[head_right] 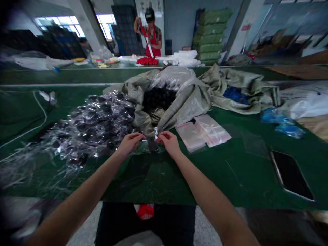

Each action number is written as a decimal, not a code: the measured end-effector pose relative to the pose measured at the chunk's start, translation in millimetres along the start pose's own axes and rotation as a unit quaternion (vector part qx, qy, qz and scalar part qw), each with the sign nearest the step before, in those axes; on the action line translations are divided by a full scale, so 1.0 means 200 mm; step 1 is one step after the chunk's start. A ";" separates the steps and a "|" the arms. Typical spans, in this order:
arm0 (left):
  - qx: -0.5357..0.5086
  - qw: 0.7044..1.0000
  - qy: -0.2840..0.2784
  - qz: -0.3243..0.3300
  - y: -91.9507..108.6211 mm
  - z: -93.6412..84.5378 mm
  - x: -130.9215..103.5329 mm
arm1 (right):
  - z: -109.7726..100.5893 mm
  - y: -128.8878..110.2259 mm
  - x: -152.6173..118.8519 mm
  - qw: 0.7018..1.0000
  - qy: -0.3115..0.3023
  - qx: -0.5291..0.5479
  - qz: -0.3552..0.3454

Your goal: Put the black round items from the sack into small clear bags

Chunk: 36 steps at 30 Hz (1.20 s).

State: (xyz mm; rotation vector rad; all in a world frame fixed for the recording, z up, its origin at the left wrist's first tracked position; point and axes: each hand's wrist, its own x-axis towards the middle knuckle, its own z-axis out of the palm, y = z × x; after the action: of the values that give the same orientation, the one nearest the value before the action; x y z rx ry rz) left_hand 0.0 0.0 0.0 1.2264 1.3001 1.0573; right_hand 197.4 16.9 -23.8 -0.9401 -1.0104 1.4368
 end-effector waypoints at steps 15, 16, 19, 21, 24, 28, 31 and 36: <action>-0.055 0.998 0.011 -0.006 0.03 0.03 0.05 | -0.03 -0.01 0.00 1.000 -0.007 0.009 -0.024; -0.056 0.998 0.008 -0.009 0.03 0.02 0.06 | -0.03 -0.01 0.00 1.000 -0.007 0.007 -0.027; -0.032 0.999 -0.001 -0.019 0.03 0.01 0.07 | -0.03 -0.01 0.00 0.999 -0.002 0.001 -0.033; 0.036 0.999 0.014 -0.007 0.03 0.01 0.07 | -0.03 -0.01 0.01 0.999 0.003 0.001 -0.042; 0.221 0.959 0.120 0.134 0.05 0.03 0.07 | -0.03 -0.01 0.01 0.998 0.004 -0.006 -0.058; 0.437 0.818 0.095 0.361 0.12 0.13 0.03 | -0.03 -0.01 0.01 0.996 0.007 -0.047 -0.078; 0.533 0.746 0.030 0.398 0.18 0.21 0.03 | -0.03 -0.01 0.00 0.992 -0.001 -0.080 -0.098; 0.610 0.686 0.013 0.396 0.23 0.25 0.05 | -0.04 -0.01 -0.02 0.980 -0.020 -0.128 -0.148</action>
State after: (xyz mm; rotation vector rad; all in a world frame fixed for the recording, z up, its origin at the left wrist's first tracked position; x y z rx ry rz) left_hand 54.5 12.9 38.9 3.0021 1.5338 0.6197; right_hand 206.2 14.7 -24.1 -0.9011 -1.3290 1.0984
